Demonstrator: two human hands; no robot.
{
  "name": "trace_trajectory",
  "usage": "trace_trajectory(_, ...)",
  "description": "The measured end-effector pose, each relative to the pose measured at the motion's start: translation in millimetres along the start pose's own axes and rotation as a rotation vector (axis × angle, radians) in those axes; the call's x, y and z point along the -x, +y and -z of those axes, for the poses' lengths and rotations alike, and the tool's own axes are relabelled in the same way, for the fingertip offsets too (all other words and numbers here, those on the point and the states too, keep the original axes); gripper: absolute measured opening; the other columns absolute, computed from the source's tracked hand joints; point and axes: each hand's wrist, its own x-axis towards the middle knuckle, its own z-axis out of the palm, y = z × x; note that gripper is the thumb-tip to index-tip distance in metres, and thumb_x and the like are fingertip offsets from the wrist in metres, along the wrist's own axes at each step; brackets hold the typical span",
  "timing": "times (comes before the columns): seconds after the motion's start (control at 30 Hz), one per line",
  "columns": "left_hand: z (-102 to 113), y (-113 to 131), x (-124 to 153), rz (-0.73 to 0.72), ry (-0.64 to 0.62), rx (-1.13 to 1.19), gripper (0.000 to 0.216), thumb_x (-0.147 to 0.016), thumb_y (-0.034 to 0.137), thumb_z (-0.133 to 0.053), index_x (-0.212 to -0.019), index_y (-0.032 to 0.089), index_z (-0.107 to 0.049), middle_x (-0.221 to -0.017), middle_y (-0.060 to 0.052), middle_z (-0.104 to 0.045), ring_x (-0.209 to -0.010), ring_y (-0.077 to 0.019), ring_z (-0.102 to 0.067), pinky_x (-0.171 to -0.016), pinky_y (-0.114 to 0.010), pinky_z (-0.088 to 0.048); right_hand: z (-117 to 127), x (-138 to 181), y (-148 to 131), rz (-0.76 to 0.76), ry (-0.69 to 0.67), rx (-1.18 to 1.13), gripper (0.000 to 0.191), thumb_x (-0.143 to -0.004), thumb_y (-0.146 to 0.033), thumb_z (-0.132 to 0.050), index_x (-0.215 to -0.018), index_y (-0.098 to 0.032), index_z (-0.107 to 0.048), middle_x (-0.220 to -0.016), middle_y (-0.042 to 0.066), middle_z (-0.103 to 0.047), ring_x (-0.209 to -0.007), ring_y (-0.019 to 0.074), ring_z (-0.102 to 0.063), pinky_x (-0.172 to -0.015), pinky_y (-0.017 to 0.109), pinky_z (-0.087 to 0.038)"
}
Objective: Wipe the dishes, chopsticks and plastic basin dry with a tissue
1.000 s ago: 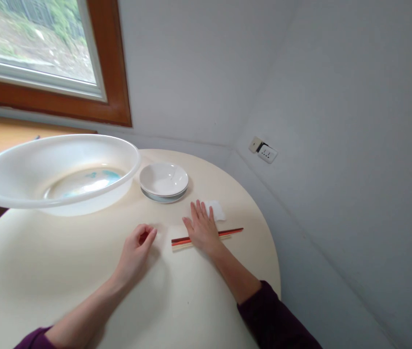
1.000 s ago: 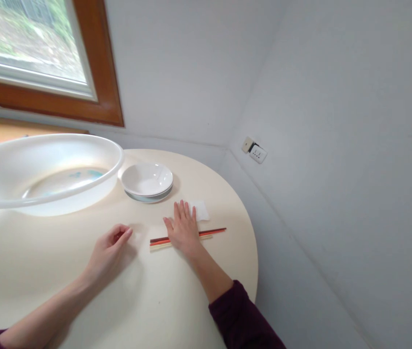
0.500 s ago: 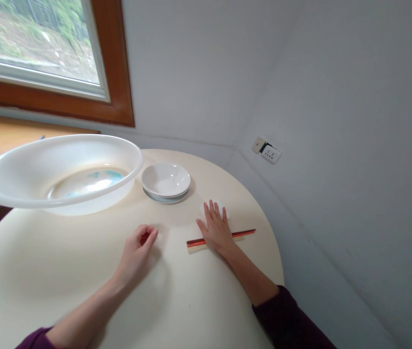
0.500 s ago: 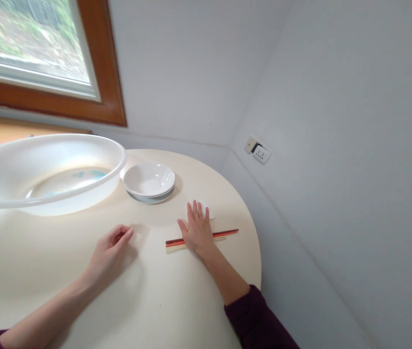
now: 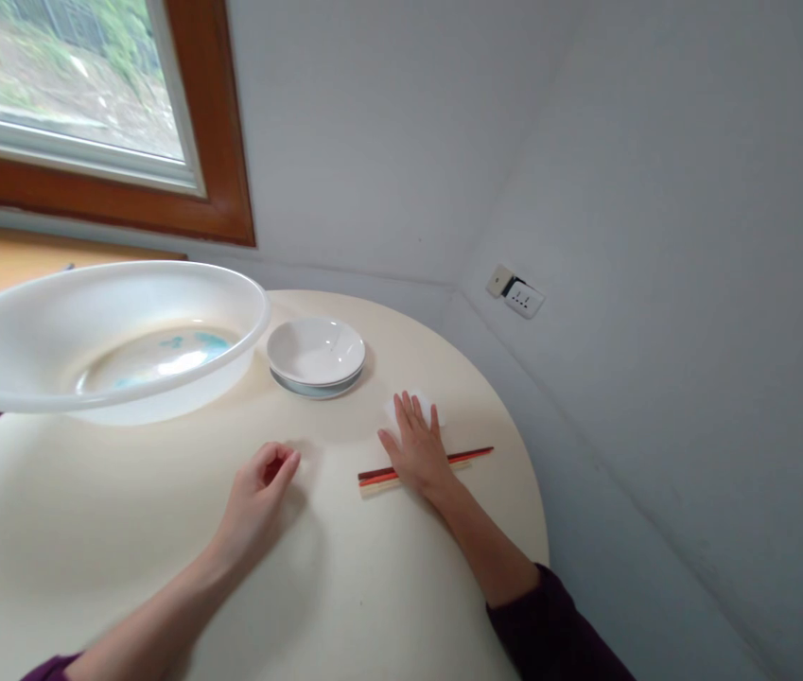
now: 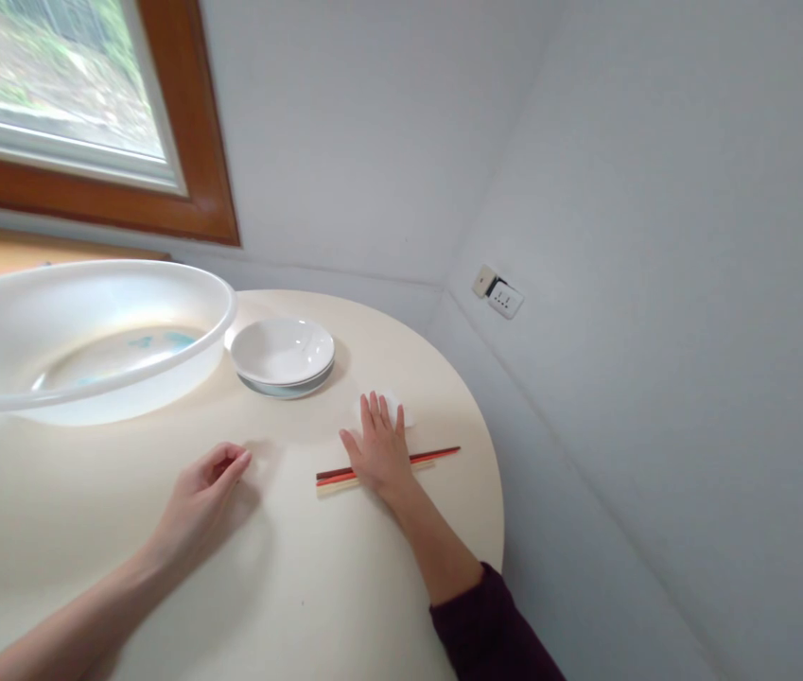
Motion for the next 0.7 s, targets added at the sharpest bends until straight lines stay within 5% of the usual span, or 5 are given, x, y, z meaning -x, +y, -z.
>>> trace_trajectory(0.2, 1, 1, 0, -0.006, -0.001, 0.011, 0.029, -0.073, 0.045, -0.053, -0.06, 0.019, -0.048, -0.057, 0.004, -0.044, -0.055, -0.0118, -0.04, -0.049, -0.022, -0.031, 4, -1, -2, 0.0, 0.072, 0.016, 0.058, -0.091, -0.041, -0.027, -0.138, -0.007, -0.026, -0.143, 0.014, -0.029, -0.133, 0.0248, -0.023, -0.108, 0.046, -0.006)
trace_trajectory(0.37, 2, 0, 0, -0.021, -0.001, 0.009, 0.028, -0.073, 0.044, -0.053, -0.06, 0.019, -0.049, -0.057, 0.004, -0.046, -0.056, -0.0123, -0.042, -0.05, -0.023, -0.033, 14, -1, 5, -0.088, 0.161, 0.047, 0.043, -0.093, -0.031, -0.027, -0.124, -0.01, -0.049, -0.128, 0.012, -0.052, -0.122, 0.0219, -0.042, -0.107, 0.041, -0.013)
trace_trajectory(0.53, 2, 1, 0, -0.029, 0.008, 0.006, 0.029, -0.073, 0.045, -0.054, -0.06, 0.019, -0.05, -0.057, 0.004, -0.047, -0.055, -0.0123, -0.042, -0.05, -0.022, -0.033, 27, -2, 10, -0.159, 0.021, 0.071, 0.027, -0.088, -0.029, -0.041, -0.098, -0.02, -0.064, -0.099, 0.007, -0.068, -0.091, 0.0193, -0.06, -0.084, 0.032, -0.037)
trace_trajectory(0.7, 2, 0, 0, -0.03, 0.004, 0.019, 0.029, -0.072, 0.044, -0.055, -0.06, 0.019, -0.05, -0.057, 0.003, -0.047, -0.055, -0.0123, -0.042, -0.049, -0.022, -0.032, 26, -6, 12, -0.151, 0.013, 0.11, 0.022, -0.086, -0.026, -0.046, -0.097, -0.02, -0.064, -0.102, 0.006, -0.066, -0.092, 0.0193, -0.058, -0.076, 0.029, -0.039)
